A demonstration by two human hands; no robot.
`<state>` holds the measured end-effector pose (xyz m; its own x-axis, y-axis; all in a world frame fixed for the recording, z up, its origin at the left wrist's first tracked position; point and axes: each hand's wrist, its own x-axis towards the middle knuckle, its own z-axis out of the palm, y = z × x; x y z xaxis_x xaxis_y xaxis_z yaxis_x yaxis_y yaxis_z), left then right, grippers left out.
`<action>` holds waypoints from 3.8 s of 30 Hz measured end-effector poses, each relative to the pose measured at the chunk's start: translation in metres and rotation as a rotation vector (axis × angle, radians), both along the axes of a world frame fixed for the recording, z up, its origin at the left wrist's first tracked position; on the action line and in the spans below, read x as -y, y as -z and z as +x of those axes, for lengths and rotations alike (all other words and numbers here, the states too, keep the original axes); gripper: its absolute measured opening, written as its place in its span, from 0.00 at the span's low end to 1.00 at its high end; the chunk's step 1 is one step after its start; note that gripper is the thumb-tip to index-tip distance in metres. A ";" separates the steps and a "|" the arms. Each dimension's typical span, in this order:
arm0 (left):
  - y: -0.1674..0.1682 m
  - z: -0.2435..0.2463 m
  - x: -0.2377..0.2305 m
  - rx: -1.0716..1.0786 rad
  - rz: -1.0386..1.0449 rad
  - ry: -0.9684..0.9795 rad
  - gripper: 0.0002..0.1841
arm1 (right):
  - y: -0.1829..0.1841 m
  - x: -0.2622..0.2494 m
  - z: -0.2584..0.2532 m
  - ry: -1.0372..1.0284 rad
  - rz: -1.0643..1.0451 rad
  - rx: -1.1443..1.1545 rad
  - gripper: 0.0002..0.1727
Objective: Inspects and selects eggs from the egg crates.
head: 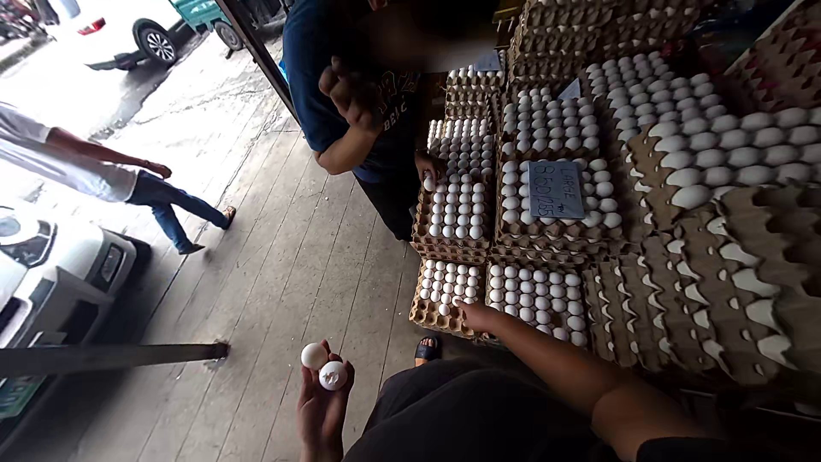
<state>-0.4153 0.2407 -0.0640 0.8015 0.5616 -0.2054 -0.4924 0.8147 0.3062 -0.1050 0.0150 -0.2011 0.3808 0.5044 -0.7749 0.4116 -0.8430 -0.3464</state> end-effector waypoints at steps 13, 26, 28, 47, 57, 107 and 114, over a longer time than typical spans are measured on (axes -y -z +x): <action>0.012 0.035 0.099 0.114 -0.043 0.193 0.24 | -0.008 0.198 -0.024 0.202 -0.107 0.159 0.42; -0.006 0.048 0.134 0.052 -0.079 0.264 0.26 | 0.022 0.259 -0.051 0.266 -0.142 0.153 0.42; -0.006 0.046 0.136 0.054 -0.066 0.264 0.26 | 0.022 0.257 -0.053 0.247 -0.153 0.142 0.42; -0.011 0.057 0.130 0.037 0.005 0.262 0.27 | 0.029 0.239 -0.053 0.166 -0.169 0.082 0.41; -0.004 0.069 0.127 -0.014 -0.081 0.272 0.28 | 0.034 0.239 -0.062 0.086 -0.229 0.028 0.32; -0.009 0.082 0.135 0.029 -0.036 0.364 0.24 | -0.022 0.239 -0.077 0.008 -0.290 -0.142 0.27; -0.010 0.082 0.141 -0.003 -0.050 0.336 0.24 | -0.070 0.233 -0.081 0.011 -0.262 -0.116 0.22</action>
<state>-0.3330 0.0992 -0.0540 0.9394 0.2552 -0.2287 -0.1928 0.9454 0.2628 -0.1860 -0.2176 -0.1309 0.2867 0.2777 -0.9169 0.3723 -0.9141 -0.1605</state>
